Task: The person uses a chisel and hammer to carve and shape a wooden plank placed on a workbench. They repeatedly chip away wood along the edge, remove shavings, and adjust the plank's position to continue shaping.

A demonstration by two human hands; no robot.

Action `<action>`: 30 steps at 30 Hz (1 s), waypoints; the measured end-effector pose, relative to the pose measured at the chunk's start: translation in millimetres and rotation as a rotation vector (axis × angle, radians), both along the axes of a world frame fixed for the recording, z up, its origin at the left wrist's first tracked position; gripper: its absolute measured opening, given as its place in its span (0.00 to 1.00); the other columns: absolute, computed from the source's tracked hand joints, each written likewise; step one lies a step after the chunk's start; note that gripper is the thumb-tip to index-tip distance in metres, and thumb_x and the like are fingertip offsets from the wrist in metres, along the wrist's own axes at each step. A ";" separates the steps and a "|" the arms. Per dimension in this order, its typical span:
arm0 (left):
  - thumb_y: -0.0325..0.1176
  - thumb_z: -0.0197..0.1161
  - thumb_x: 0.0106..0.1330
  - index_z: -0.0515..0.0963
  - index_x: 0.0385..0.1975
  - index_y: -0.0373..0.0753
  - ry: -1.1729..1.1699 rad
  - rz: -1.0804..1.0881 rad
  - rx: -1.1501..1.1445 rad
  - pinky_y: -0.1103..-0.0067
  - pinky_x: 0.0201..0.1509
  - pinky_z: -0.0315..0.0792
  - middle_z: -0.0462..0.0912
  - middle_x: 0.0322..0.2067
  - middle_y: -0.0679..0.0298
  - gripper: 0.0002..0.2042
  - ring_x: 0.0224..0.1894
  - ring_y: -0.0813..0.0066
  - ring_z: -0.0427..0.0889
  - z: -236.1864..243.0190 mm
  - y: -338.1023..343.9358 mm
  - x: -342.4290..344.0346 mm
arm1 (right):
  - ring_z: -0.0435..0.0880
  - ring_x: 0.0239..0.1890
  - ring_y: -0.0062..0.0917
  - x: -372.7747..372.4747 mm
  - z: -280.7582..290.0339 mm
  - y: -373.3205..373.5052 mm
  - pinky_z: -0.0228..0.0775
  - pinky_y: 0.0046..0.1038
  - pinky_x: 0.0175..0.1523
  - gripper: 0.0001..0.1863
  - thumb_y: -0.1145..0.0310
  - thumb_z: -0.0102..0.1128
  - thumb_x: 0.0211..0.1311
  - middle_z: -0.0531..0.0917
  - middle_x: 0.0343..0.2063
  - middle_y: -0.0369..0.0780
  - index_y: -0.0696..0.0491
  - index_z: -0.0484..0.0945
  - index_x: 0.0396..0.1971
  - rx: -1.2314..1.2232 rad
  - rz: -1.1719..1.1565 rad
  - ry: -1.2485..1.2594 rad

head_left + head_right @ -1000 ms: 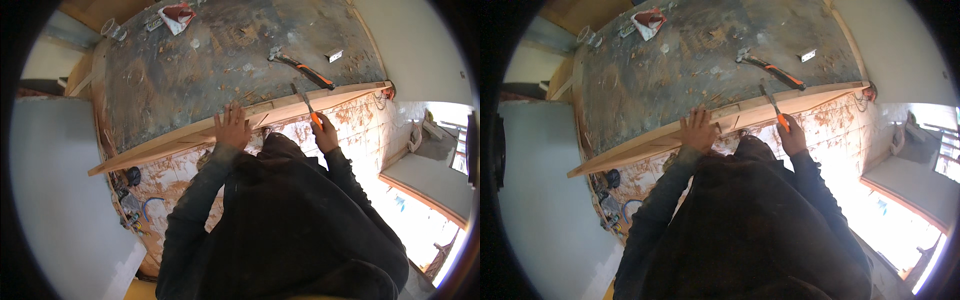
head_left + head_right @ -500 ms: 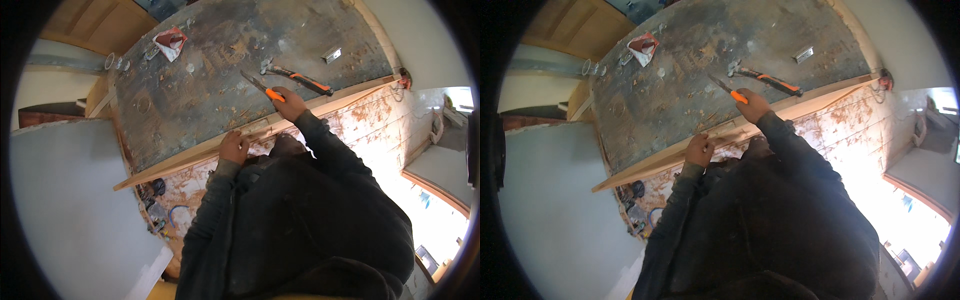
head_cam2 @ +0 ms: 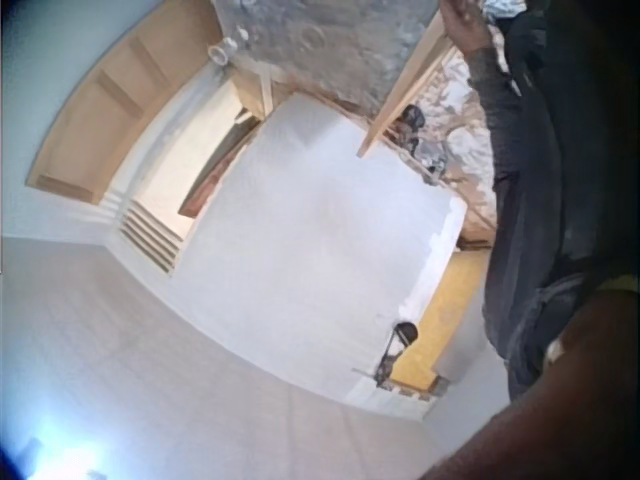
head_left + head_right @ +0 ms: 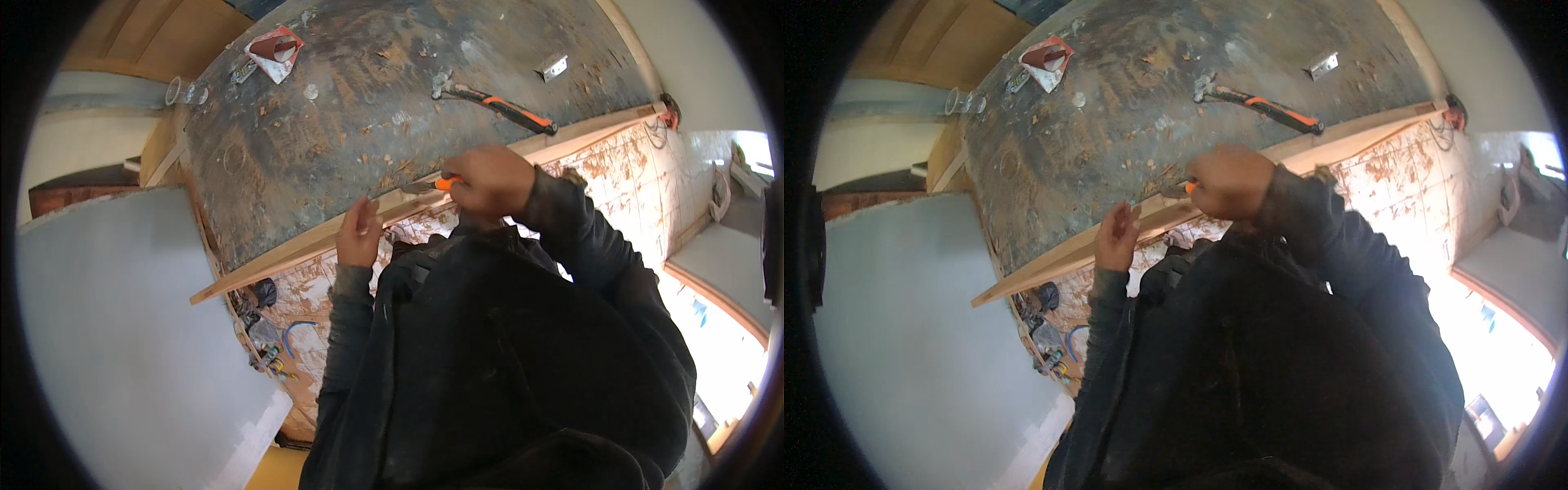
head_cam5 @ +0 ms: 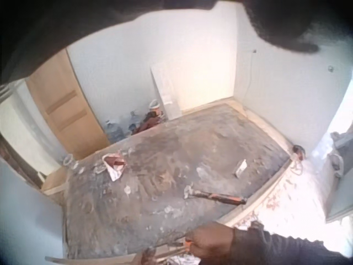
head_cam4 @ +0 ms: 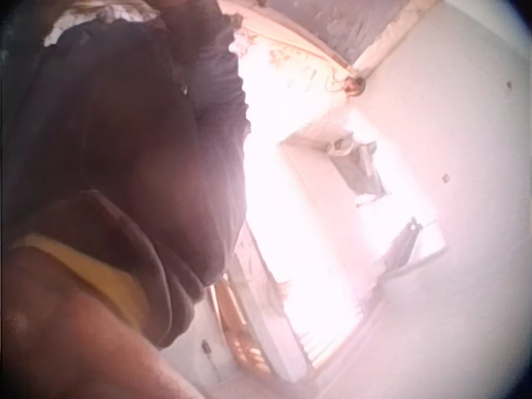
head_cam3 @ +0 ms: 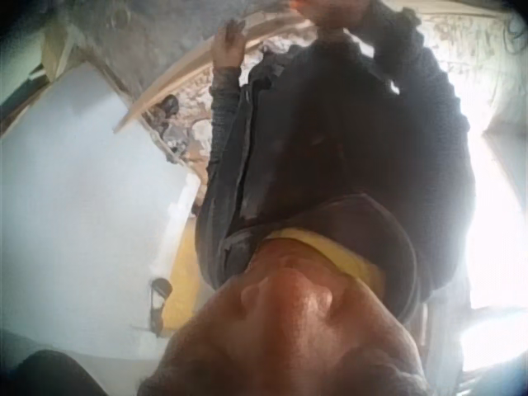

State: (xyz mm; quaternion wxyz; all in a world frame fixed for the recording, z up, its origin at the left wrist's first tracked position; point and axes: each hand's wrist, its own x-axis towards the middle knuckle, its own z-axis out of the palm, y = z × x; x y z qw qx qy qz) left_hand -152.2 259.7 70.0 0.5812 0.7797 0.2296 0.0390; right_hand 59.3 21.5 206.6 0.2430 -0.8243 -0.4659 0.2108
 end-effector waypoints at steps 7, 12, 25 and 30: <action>0.33 0.68 0.67 0.63 0.70 0.37 -0.098 -0.712 0.208 0.69 0.68 0.67 0.74 0.64 0.54 0.33 0.67 0.66 0.72 71.2 17.4 95.5 | 0.85 0.33 0.52 -2.6 17.1 74.8 0.76 0.49 0.42 0.14 0.64 0.57 0.52 0.83 0.25 0.55 0.60 0.84 0.25 -0.181 -0.021 -0.093; 0.28 0.67 0.67 0.72 0.59 0.33 0.073 -0.790 -0.057 0.73 0.58 0.74 0.82 0.53 0.58 0.21 0.52 0.69 0.81 68.9 13.4 121.4 | 0.86 0.33 0.53 -5.6 35.5 90.3 0.79 0.46 0.43 0.19 0.58 0.60 0.57 0.84 0.26 0.57 0.61 0.85 0.27 -0.250 -0.058 -0.114; 0.29 0.69 0.65 0.75 0.46 0.34 -0.106 -0.226 -0.136 0.78 0.43 0.76 0.80 0.36 0.64 0.14 0.36 0.78 0.79 49.7 22.2 104.4 | 0.83 0.47 0.48 90.7 -97.3 -21.6 0.75 0.45 0.54 0.21 0.54 0.55 0.66 0.83 0.45 0.48 0.51 0.78 0.52 -0.283 -0.642 -0.365; 0.26 0.69 0.65 0.70 0.41 0.36 -0.114 -0.138 -0.166 0.75 0.44 0.79 0.81 0.34 0.62 0.13 0.38 0.73 0.84 48.9 13.7 104.7 | 0.79 0.57 0.40 92.8 -133.7 -35.7 0.68 0.50 0.61 0.20 0.60 0.56 0.66 0.81 0.52 0.43 0.47 0.75 0.56 -0.596 -0.601 -0.240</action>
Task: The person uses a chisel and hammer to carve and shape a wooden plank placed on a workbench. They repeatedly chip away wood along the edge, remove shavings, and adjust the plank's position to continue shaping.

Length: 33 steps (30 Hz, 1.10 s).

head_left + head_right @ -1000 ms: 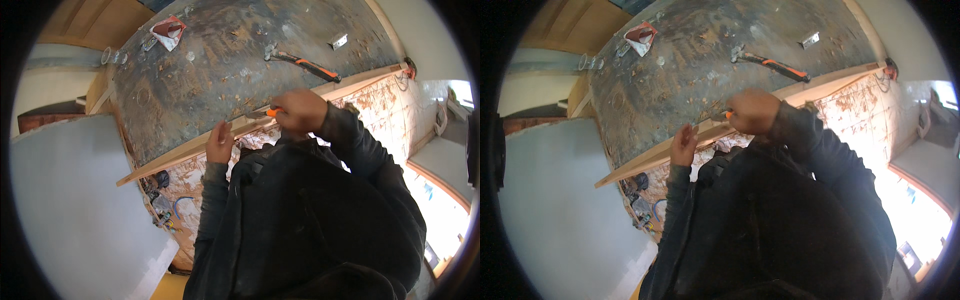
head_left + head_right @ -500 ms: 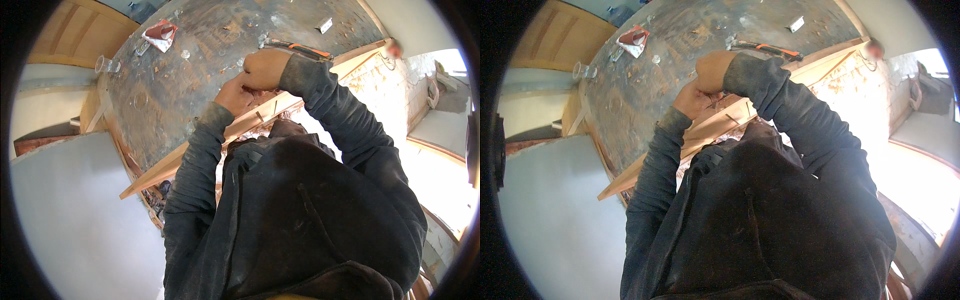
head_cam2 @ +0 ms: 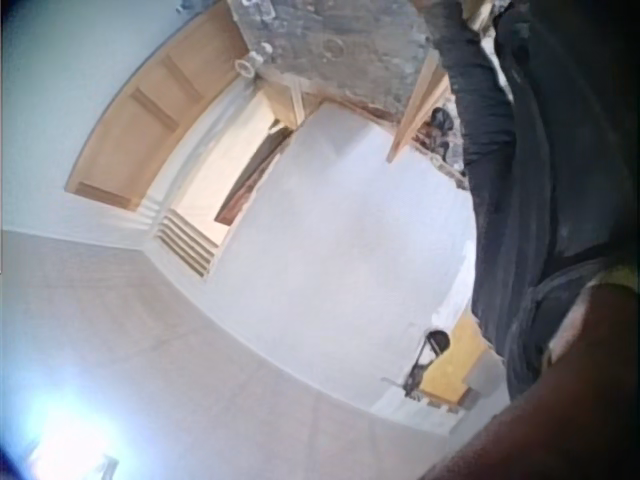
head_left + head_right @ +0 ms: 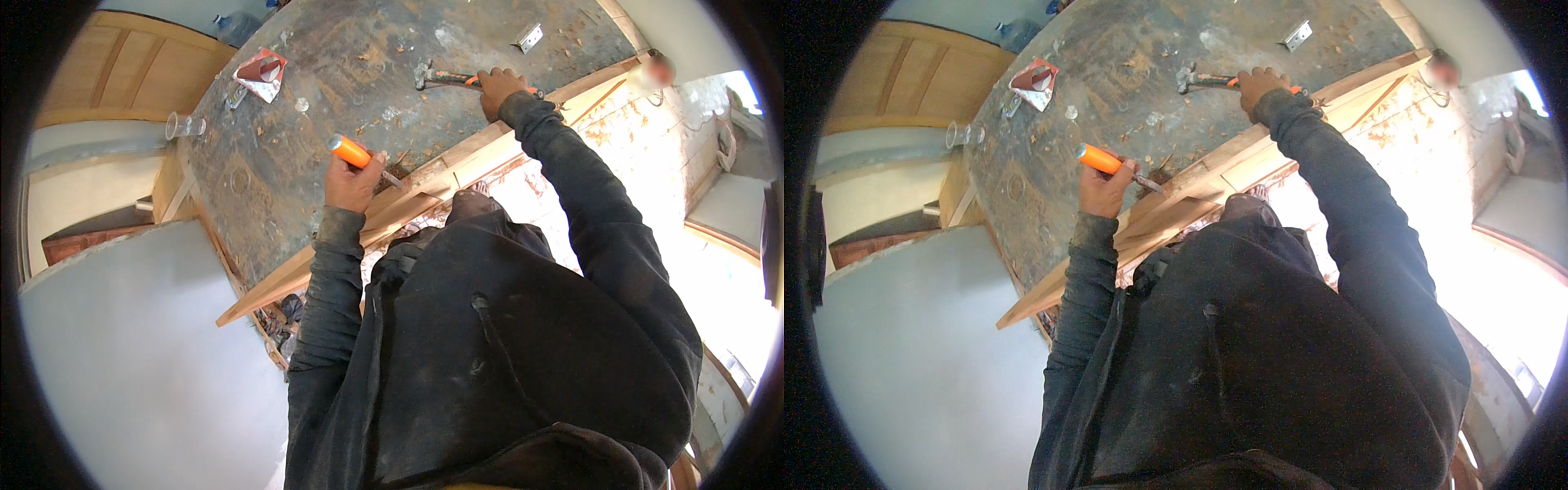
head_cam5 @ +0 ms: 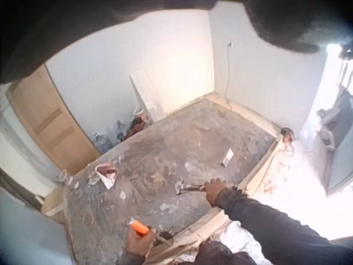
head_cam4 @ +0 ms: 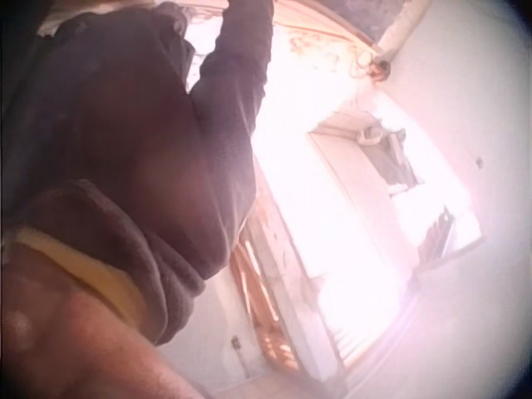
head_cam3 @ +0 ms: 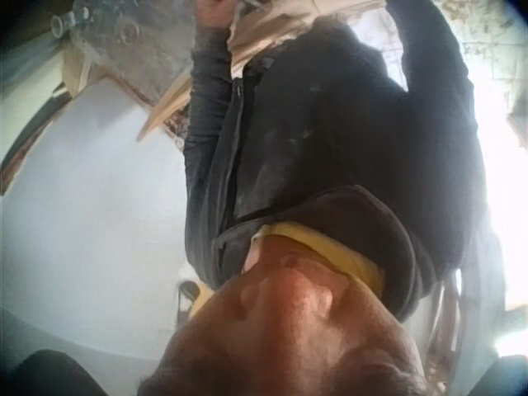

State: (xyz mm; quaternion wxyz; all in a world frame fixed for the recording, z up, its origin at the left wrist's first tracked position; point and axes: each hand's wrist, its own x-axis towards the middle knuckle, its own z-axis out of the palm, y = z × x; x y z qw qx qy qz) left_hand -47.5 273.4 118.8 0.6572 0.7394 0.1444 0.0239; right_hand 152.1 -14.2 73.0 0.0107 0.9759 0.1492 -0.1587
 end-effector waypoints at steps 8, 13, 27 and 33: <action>0.31 0.74 0.63 0.73 0.40 0.35 -0.026 0.072 0.206 0.80 0.39 0.75 0.80 0.31 0.67 0.14 0.33 0.81 0.78 12.0 -21.5 -8.2 | 0.85 0.45 0.43 15.6 -11.8 -2.4 0.75 0.44 0.53 0.17 0.61 0.58 0.63 0.85 0.40 0.48 0.52 0.80 0.48 0.125 -0.014 0.081; 0.31 0.74 0.63 0.74 0.40 0.36 -0.055 0.107 0.100 0.79 0.41 0.75 0.80 0.32 0.67 0.15 0.34 0.80 0.78 14.7 -27.9 -13.9 | 0.89 0.35 0.34 -6.6 6.0 3.7 0.79 0.39 0.43 0.22 0.51 0.57 0.64 0.87 0.33 0.46 0.56 0.82 0.45 0.247 -0.119 0.186; 0.33 0.76 0.61 0.75 0.37 0.37 -0.041 0.077 0.206 0.79 0.41 0.74 0.80 0.32 0.68 0.15 0.34 0.80 0.77 17.0 -24.6 -16.7 | 0.76 0.25 0.35 -67.6 75.8 13.0 0.67 0.39 0.34 0.19 0.57 0.61 0.56 0.77 0.22 0.46 0.61 0.80 0.32 0.948 -0.003 0.204; 0.32 0.76 0.61 0.76 0.36 0.36 -0.033 0.073 0.242 0.79 0.41 0.74 0.79 0.32 0.68 0.14 0.34 0.80 0.77 15.9 -25.3 -18.3 | 0.75 0.24 0.34 -82.4 84.3 14.1 0.67 0.38 0.33 0.19 0.57 0.61 0.57 0.76 0.21 0.46 0.62 0.79 0.32 0.970 -0.023 0.272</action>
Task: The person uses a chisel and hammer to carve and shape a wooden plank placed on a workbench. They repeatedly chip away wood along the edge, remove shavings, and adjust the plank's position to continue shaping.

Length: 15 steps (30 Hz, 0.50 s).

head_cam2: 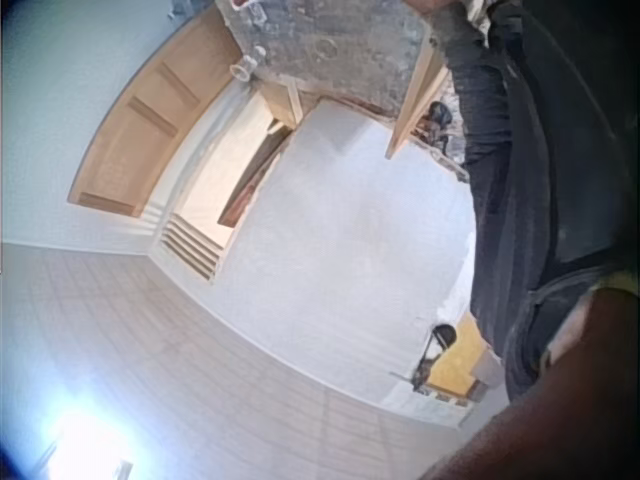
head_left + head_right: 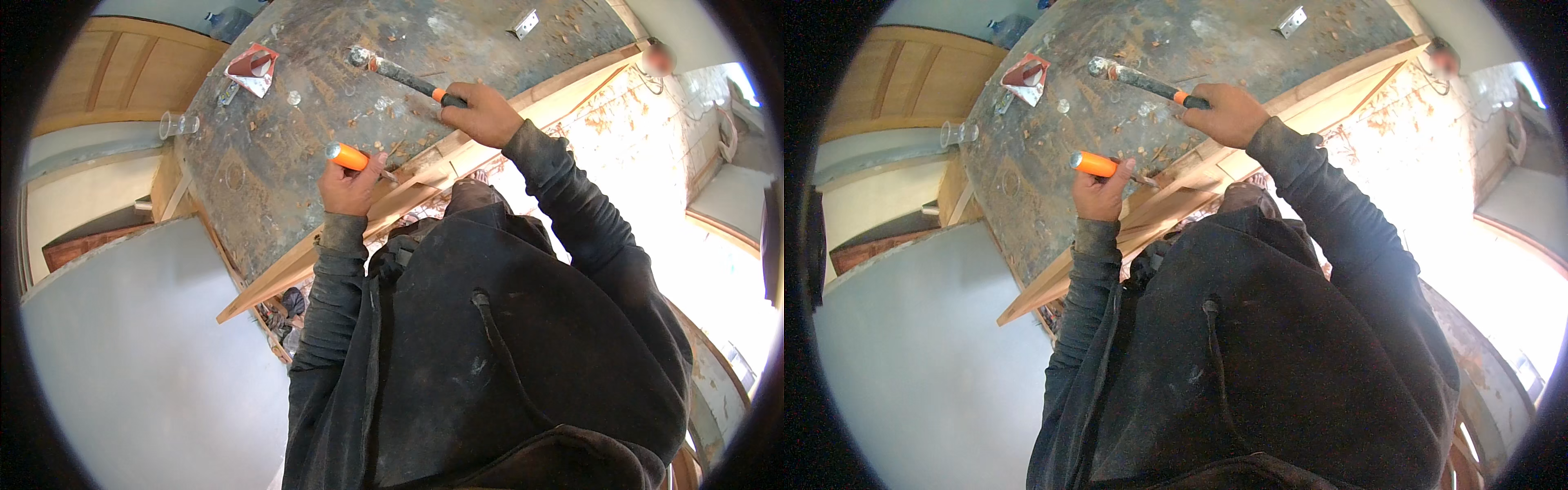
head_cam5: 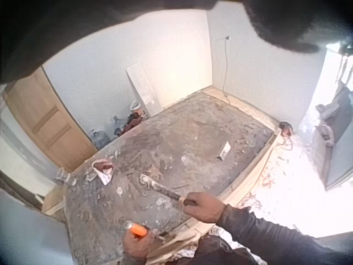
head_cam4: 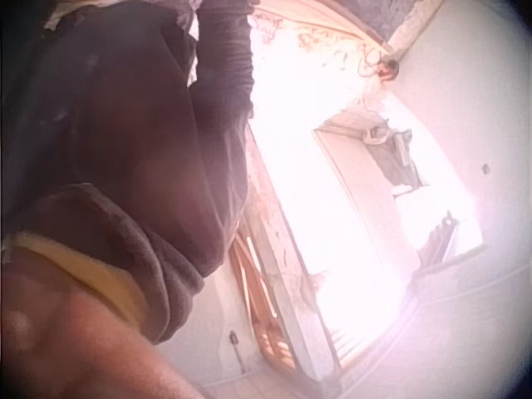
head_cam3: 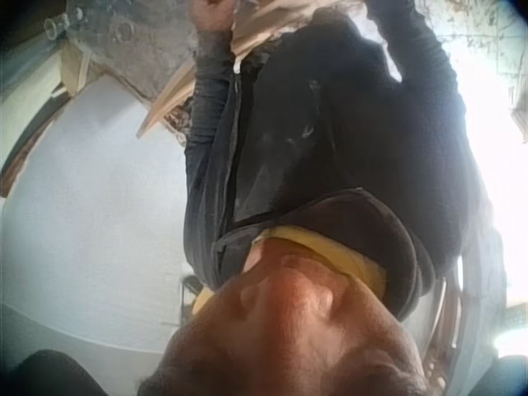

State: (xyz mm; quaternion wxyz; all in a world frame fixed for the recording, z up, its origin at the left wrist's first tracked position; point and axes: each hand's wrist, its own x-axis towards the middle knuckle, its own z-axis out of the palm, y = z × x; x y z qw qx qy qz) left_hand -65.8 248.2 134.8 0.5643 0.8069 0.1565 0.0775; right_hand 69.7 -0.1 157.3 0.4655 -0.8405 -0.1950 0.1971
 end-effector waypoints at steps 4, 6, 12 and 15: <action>0.33 0.77 0.61 0.76 0.36 0.36 0.000 -0.002 -0.006 0.79 0.41 0.74 0.80 0.31 0.68 0.14 0.34 0.80 0.77 2.6 -3.7 -0.9 | 0.75 0.23 0.34 -5.4 -0.9 -1.0 0.67 0.37 0.33 0.19 0.57 0.60 0.58 0.75 0.20 0.46 0.62 0.79 0.32 0.012 0.013 -0.018; 0.33 0.77 0.61 0.76 0.36 0.36 -0.001 -0.004 -0.011 0.79 0.41 0.74 0.80 0.31 0.68 0.14 0.33 0.80 0.77 3.1 -6.3 -1.0 | 0.74 0.23 0.34 -6.2 -1.8 -1.3 0.67 0.38 0.33 0.19 0.58 0.60 0.58 0.75 0.20 0.47 0.62 0.79 0.32 0.006 0.014 -0.031; 0.34 0.78 0.60 0.76 0.36 0.35 0.023 -0.012 0.033 0.79 0.39 0.75 0.80 0.30 0.68 0.15 0.32 0.81 0.77 3.3 -11.5 0.5 | 0.80 0.26 0.43 -15.4 19.5 -4.8 0.69 0.42 0.34 0.20 0.53 0.60 0.62 0.79 0.22 0.50 0.59 0.79 0.34 -0.020 0.027 -0.057; 0.34 0.78 0.60 0.77 0.36 0.35 0.020 -0.009 0.012 0.80 0.38 0.75 0.81 0.31 0.68 0.15 0.33 0.82 0.77 -1.9 -8.9 -0.9 | 0.82 0.27 0.49 -32.0 61.9 -3.8 0.69 0.45 0.32 0.19 0.53 0.62 0.65 0.81 0.22 0.51 0.57 0.78 0.35 0.051 0.106 -0.150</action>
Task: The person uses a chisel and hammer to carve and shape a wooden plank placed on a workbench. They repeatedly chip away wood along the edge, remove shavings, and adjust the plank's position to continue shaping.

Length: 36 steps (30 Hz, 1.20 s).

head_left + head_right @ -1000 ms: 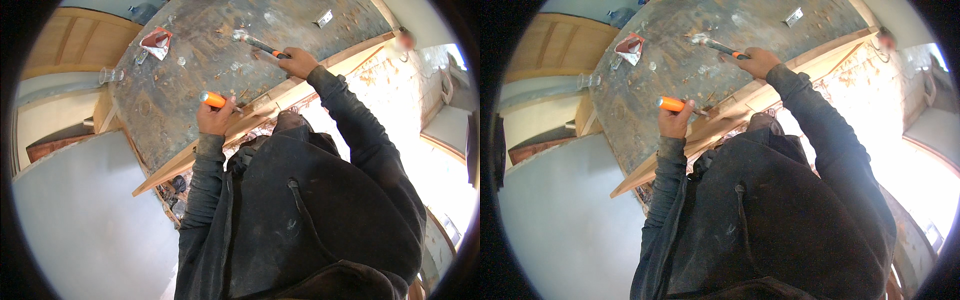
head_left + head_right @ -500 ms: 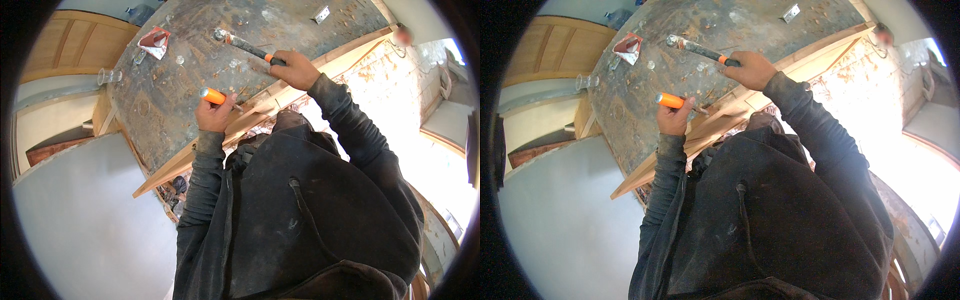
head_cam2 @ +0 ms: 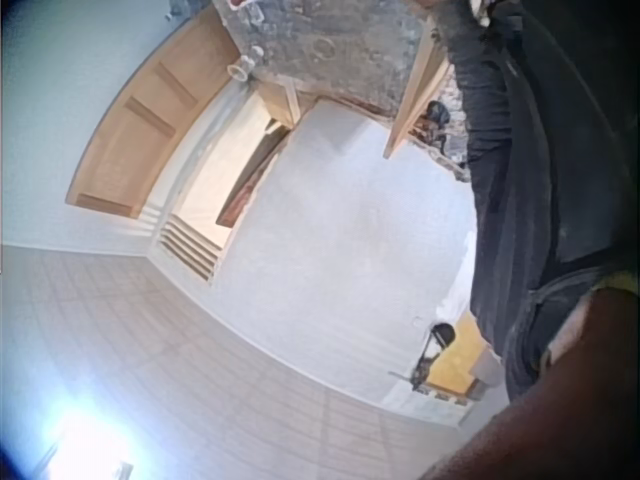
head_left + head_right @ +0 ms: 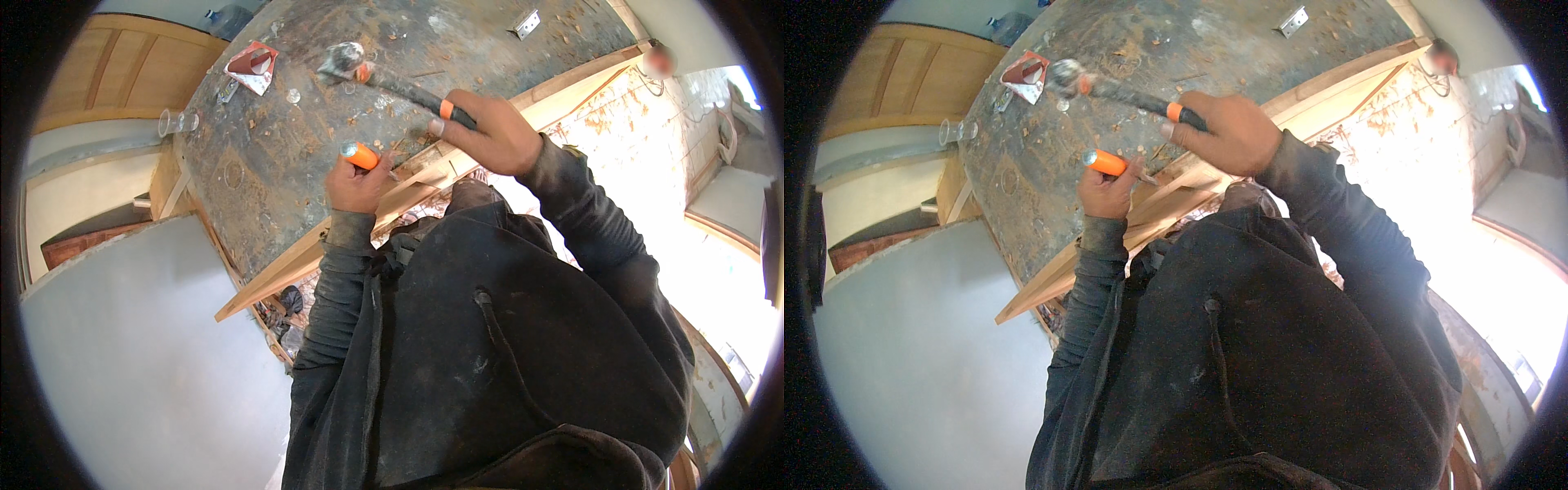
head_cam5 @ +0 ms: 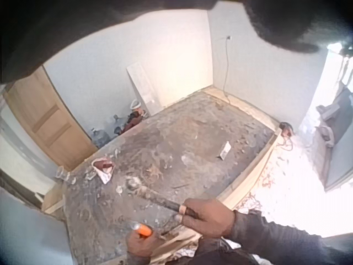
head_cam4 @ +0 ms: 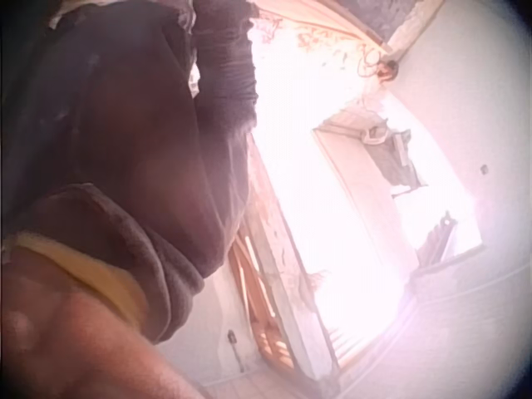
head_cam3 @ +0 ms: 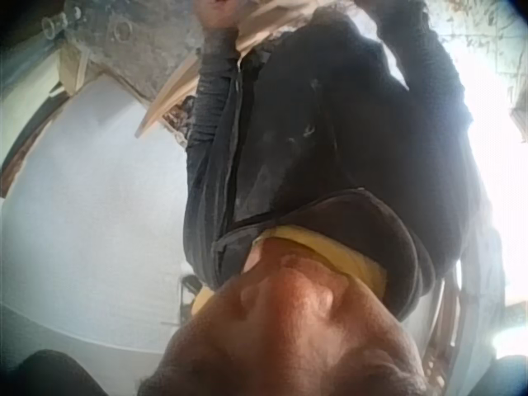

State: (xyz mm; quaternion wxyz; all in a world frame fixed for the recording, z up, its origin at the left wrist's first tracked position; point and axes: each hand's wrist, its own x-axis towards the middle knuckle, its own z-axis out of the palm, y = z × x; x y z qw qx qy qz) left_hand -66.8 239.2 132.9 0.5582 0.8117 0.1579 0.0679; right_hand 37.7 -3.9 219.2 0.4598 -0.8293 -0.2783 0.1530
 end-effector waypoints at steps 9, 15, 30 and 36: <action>0.32 0.78 0.60 0.78 0.40 0.34 0.046 -0.051 0.099 0.79 0.42 0.77 0.84 0.36 0.65 0.16 0.37 0.81 0.80 -6.0 -2.9 4.0 | 0.81 0.25 0.53 -24.1 40.4 -21.0 0.70 0.49 0.30 0.17 0.57 0.59 0.69 0.79 0.19 0.52 0.56 0.71 0.43 -0.150 0.239 -0.225; 0.31 0.76 0.60 0.77 0.40 0.34 -0.012 -0.025 0.010 0.78 0.43 0.78 0.85 0.37 0.63 0.15 0.39 0.80 0.82 -7.1 -3.3 5.8 | 0.80 0.23 0.53 -30.4 41.0 -22.2 0.70 0.49 0.29 0.16 0.58 0.58 0.70 0.79 0.18 0.52 0.55 0.71 0.43 -0.212 0.251 -0.185; 0.29 0.75 0.62 0.78 0.31 0.35 -0.102 0.096 -0.073 0.82 0.35 0.74 0.81 0.27 0.67 0.10 0.29 0.82 0.77 -8.8 0.9 -8.5 | 0.78 0.22 0.42 -33.8 35.3 -27.0 0.68 0.39 0.30 0.18 0.53 0.59 0.72 0.76 0.21 0.46 0.56 0.74 0.40 -0.084 0.123 0.028; 0.31 0.77 0.60 0.79 0.32 0.33 -0.134 0.083 0.031 0.81 0.36 0.76 0.82 0.28 0.66 0.12 0.30 0.83 0.78 -12.8 -3.7 -10.7 | 0.82 0.29 0.52 -39.1 42.5 -25.9 0.71 0.47 0.33 0.17 0.53 0.59 0.70 0.81 0.23 0.52 0.53 0.74 0.43 -0.043 0.130 -0.009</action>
